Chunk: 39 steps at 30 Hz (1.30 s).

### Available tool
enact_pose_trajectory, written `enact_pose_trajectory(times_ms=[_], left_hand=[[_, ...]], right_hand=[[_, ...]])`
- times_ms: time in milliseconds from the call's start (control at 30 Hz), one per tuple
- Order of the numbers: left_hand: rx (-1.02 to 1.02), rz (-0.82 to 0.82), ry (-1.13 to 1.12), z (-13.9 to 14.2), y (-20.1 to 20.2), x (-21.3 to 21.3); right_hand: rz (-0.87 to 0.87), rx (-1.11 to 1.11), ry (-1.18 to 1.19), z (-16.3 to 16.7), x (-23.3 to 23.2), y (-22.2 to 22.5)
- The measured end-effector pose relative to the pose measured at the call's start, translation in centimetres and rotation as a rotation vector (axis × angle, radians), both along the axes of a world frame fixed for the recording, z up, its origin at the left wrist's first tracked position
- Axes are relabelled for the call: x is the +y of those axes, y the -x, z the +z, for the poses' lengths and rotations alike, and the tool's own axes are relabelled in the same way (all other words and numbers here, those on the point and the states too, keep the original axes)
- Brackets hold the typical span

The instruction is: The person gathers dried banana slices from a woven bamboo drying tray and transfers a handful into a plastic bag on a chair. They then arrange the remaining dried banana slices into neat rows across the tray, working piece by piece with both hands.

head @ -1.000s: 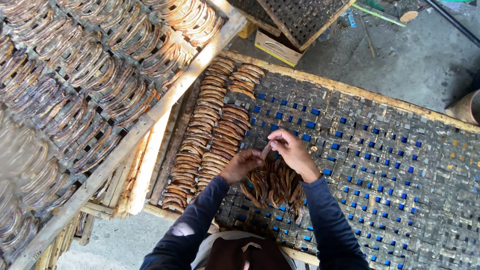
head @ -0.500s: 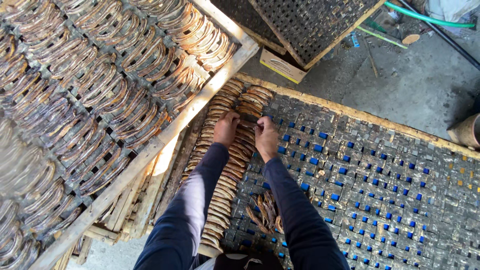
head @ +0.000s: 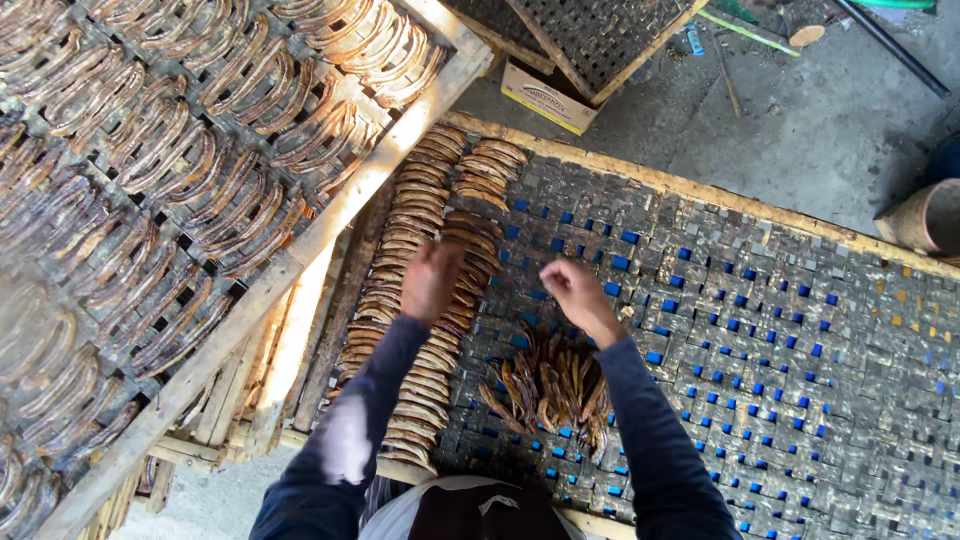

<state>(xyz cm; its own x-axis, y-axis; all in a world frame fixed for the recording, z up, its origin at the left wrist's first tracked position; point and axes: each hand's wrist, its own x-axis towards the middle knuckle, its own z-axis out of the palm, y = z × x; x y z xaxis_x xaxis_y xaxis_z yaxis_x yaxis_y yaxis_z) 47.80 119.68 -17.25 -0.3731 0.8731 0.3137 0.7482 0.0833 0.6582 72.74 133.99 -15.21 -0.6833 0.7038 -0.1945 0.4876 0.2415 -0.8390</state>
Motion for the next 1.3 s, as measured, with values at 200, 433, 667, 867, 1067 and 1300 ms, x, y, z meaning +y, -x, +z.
enact_pose_trajectory(times_ms=[200,433,667,867,1067,1300], left_hand=[[-0.256,-0.112,0.091,0.0,-10.9,-5.6],[-0.366,-0.04,0.121,1.6,-11.2,-6.1],[-0.656,-0.167,0.395,0.2,-10.0,-4.6],[-1.3,-0.394,0.525,-2.1,-8.2,-2.1],[-1.208,-0.263,0.335,-0.1,-2.3,0.0],[-0.543,0.171,0.139,1.3,3.3,6.8]], right_hand=[[0.204,-0.576,-0.327,0.1,-6.5,-2.7],[0.211,-0.338,-0.343,-1.8,-8.1,-2.3],[0.13,-0.042,0.231,3.8,-6.3,-2.6],[0.103,0.186,0.442,7.0,-4.0,0.4],[0.101,0.297,0.122,5.3,-0.1,3.8],[-0.168,0.212,-0.336,0.9,1.2,11.3]])
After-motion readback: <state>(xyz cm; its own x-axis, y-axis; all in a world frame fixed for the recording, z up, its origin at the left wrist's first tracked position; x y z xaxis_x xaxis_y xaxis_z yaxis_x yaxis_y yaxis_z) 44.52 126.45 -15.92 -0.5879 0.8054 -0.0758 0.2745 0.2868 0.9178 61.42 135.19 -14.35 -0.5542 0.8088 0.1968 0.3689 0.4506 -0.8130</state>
